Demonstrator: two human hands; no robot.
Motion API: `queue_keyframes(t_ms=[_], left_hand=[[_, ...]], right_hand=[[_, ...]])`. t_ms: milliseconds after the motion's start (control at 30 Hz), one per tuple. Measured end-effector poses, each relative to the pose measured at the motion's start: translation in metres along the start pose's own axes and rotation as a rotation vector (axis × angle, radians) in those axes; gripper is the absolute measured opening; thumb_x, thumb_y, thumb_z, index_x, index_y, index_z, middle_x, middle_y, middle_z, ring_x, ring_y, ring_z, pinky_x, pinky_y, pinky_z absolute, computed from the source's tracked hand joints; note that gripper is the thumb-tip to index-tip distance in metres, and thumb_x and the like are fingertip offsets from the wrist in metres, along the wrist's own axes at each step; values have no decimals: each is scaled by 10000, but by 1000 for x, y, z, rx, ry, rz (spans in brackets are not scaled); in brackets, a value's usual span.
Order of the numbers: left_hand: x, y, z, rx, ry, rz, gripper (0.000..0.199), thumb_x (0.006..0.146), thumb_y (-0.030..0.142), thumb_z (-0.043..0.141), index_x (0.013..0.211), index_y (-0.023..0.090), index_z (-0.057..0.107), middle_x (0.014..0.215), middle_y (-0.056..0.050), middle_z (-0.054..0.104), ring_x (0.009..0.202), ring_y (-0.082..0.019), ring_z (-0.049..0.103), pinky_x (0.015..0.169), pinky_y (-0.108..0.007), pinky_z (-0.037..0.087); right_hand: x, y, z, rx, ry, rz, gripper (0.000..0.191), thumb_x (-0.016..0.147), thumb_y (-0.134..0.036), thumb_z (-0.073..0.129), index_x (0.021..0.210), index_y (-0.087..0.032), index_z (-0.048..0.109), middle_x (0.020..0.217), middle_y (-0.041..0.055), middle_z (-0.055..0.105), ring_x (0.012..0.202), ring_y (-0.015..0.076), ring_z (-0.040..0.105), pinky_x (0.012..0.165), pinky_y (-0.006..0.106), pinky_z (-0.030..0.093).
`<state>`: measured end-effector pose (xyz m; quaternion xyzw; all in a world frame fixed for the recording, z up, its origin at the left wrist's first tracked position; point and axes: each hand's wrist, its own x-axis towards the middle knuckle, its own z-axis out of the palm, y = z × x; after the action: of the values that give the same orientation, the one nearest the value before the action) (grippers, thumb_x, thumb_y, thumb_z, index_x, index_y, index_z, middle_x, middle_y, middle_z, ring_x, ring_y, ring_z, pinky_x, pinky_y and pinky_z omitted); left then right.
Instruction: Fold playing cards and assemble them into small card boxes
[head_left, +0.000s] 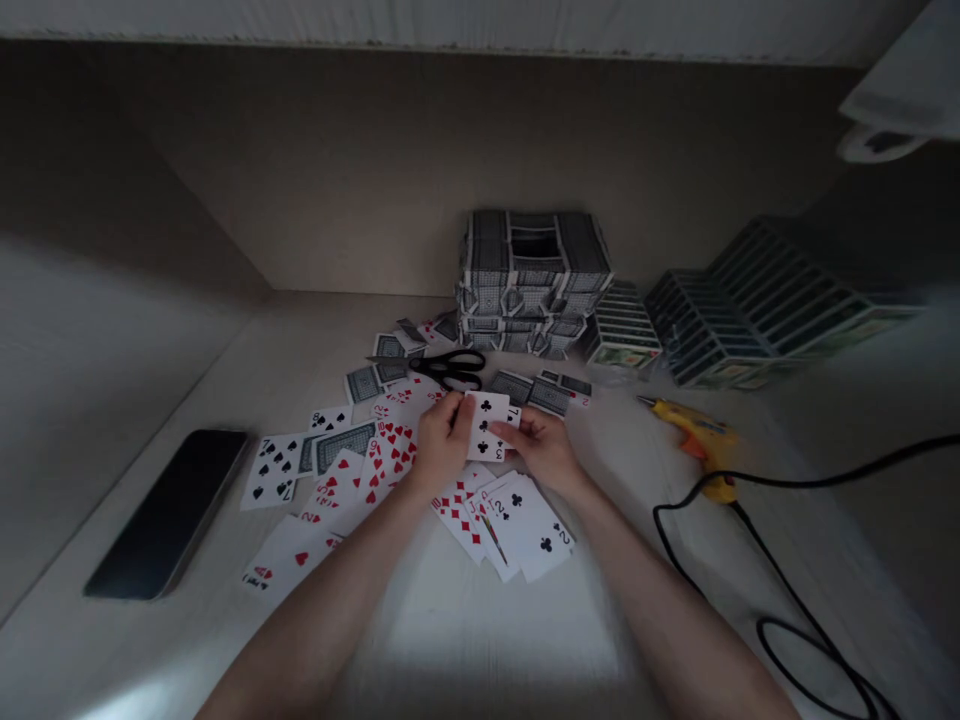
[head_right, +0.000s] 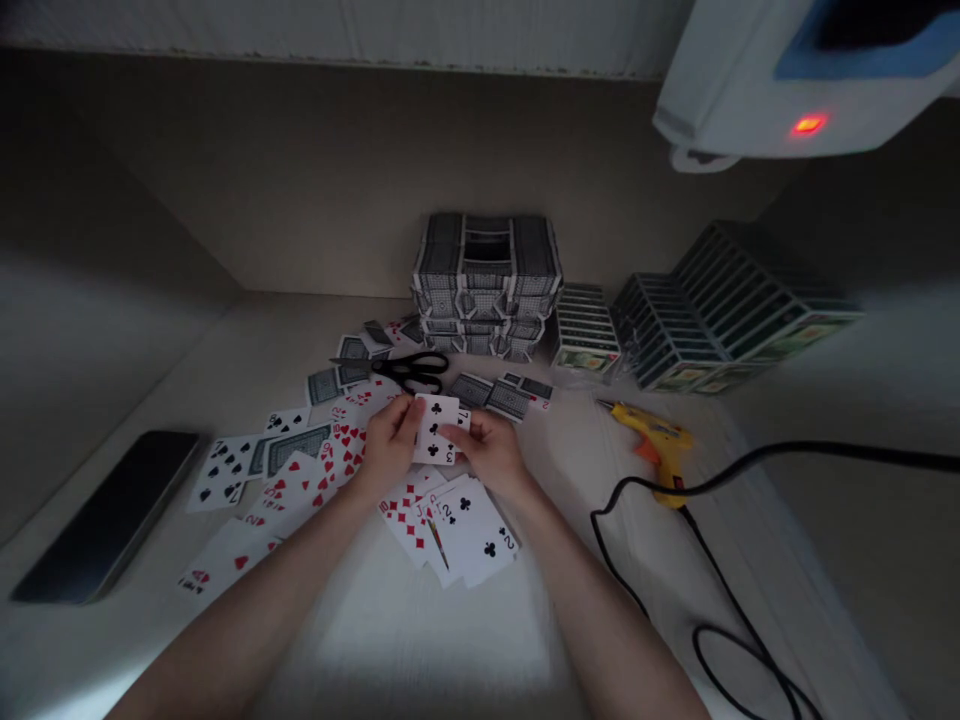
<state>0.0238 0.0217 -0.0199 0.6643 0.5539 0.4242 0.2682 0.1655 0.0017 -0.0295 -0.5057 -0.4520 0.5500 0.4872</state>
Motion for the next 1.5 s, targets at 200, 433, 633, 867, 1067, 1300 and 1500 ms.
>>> queue_keyframes(t_ms=[200,433,633,867,1067,1300,1500], left_hand=[[0,0,0,87,53,80,377,866,345,357,533,170,382,487,32,406,459,-81,355,461,-225,245],[-1,0,0,92,84,108,430,865,342,360,474,166,364,421,41,357,409,-67,318,430,-227,223],[1,1,1,-59,81,44,463,841,399,407,449,162,335,430,47,308,421,-60,278,418,-220,225],[2,-2,4,-356,46,-190,528,798,541,424,443,171,297,433,41,301,428,-65,273,399,-227,220],[2,0,2,-486,3,-170,476,799,521,442,492,162,387,480,38,351,472,-73,320,443,-220,268],[1,4,0,-373,-85,-93,432,757,442,533,482,162,351,470,54,304,454,-61,274,413,-204,222],[-1,2,1,-273,-154,-68,436,796,447,452,476,163,366,451,43,339,441,-67,296,397,-205,233]], right_hand=[[-1,-1,-1,-13,-7,2,288,591,-422,714,678,-159,634,576,-4,609,483,105,515,429,231,458],[-3,-5,-2,62,-39,36,270,564,-372,745,701,-161,648,561,-22,601,483,97,520,434,219,453],[-5,-4,1,86,-57,55,277,557,-361,752,719,-160,651,589,-16,631,493,108,555,443,231,475],[-5,-5,5,116,59,39,288,592,-397,725,750,-170,647,625,-2,658,495,107,561,432,219,466],[-4,-5,5,147,104,23,311,584,-408,724,764,-166,647,629,7,660,496,115,556,439,233,471],[-4,-5,2,163,103,13,297,581,-394,733,757,-168,655,621,2,651,491,110,537,436,229,455],[-4,-6,-1,180,42,29,288,578,-383,737,760,-173,663,639,5,656,518,115,549,474,244,463]])
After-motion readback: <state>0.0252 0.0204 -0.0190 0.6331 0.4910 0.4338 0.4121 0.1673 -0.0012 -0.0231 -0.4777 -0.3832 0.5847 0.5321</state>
